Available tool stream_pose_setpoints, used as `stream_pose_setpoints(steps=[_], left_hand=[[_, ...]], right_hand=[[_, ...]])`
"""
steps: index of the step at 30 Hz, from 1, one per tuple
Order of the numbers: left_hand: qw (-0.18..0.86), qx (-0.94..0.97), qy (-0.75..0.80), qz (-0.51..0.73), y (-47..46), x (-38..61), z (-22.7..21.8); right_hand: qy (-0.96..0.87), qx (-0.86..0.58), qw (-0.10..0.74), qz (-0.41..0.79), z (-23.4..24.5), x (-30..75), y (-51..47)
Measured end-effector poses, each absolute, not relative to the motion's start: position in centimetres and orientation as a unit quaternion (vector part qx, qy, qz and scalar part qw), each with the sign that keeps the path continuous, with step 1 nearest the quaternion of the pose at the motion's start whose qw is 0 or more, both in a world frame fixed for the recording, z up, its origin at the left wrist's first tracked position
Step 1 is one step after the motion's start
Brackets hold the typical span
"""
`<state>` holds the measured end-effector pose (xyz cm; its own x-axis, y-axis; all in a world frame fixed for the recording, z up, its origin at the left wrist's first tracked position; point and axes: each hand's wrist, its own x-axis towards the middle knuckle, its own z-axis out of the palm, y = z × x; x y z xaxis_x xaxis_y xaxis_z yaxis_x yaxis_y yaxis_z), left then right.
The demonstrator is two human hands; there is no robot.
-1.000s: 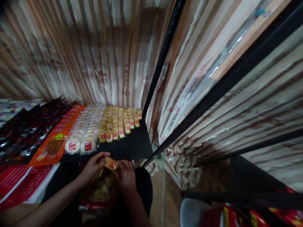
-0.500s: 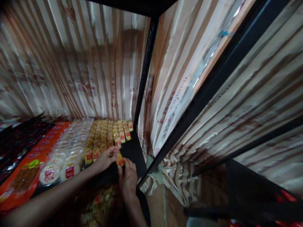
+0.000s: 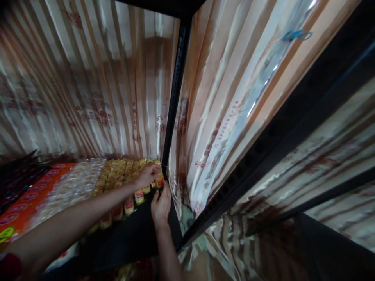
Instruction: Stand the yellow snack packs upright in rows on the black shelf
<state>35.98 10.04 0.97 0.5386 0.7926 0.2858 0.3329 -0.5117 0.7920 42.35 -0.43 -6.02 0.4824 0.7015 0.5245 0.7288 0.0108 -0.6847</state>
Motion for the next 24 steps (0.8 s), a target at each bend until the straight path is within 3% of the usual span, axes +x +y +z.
stream_pose_setpoints(steps=[14,24], left_hand=[[0.297,0.820,0.370,0.321,16.3,38.7,-1.0],[0.227,0.862,0.377,0.249,15.9,38.5,-0.9]], right_hand=[[-0.492,-0.693,0.526,0.020,-8.1,45.1,5.0],[-0.514,-0.707,0.485,0.026,-9.6,45.1,5.6]])
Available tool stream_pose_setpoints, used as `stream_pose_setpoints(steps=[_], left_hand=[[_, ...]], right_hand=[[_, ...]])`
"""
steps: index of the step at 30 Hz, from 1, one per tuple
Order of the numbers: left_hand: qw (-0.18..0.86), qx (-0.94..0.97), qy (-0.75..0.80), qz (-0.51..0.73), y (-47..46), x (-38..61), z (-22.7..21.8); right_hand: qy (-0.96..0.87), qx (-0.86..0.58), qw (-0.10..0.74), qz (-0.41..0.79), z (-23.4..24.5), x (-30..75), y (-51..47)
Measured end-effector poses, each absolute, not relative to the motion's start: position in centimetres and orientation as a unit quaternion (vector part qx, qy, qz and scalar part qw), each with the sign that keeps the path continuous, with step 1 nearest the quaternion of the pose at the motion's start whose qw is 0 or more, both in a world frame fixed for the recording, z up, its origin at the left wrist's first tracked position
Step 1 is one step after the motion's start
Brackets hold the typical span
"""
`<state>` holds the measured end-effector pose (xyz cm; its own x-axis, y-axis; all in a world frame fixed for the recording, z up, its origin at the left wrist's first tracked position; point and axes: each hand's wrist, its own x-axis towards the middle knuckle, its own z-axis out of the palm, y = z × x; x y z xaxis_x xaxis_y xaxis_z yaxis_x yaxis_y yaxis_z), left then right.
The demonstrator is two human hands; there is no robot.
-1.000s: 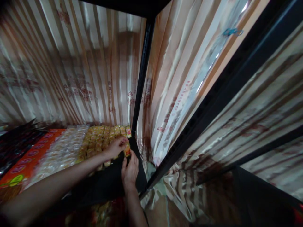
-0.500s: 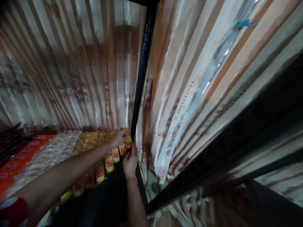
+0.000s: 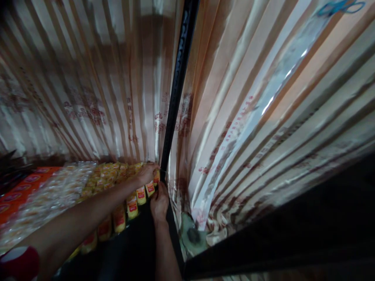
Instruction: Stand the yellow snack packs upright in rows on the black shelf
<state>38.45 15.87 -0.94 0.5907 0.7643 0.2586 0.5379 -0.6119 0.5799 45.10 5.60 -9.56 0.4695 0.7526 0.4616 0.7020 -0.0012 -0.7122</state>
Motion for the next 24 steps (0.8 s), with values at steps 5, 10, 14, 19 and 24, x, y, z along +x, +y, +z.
stream_pose_setpoints(steps=[5,10,14,19,24], left_hand=[[0.149,0.891,0.363,0.231,15.5,38.1,-0.9],[0.129,0.904,0.360,0.192,16.1,38.5,-1.3],[0.133,0.906,0.357,0.186,16.3,38.6,-1.1],[0.128,0.904,0.344,0.219,15.1,38.0,0.0],[0.134,0.891,0.347,0.259,11.7,36.9,0.5]], right_hand=[[-0.523,-0.716,0.461,0.025,-9.7,45.0,5.6],[-0.529,-0.720,0.449,0.021,-9.6,44.9,5.6],[-0.532,-0.723,0.440,0.014,-9.4,45.0,5.5],[-0.530,-0.709,0.466,0.007,-9.5,45.2,5.6],[-0.519,-0.684,0.512,0.016,-9.2,45.5,5.6]])
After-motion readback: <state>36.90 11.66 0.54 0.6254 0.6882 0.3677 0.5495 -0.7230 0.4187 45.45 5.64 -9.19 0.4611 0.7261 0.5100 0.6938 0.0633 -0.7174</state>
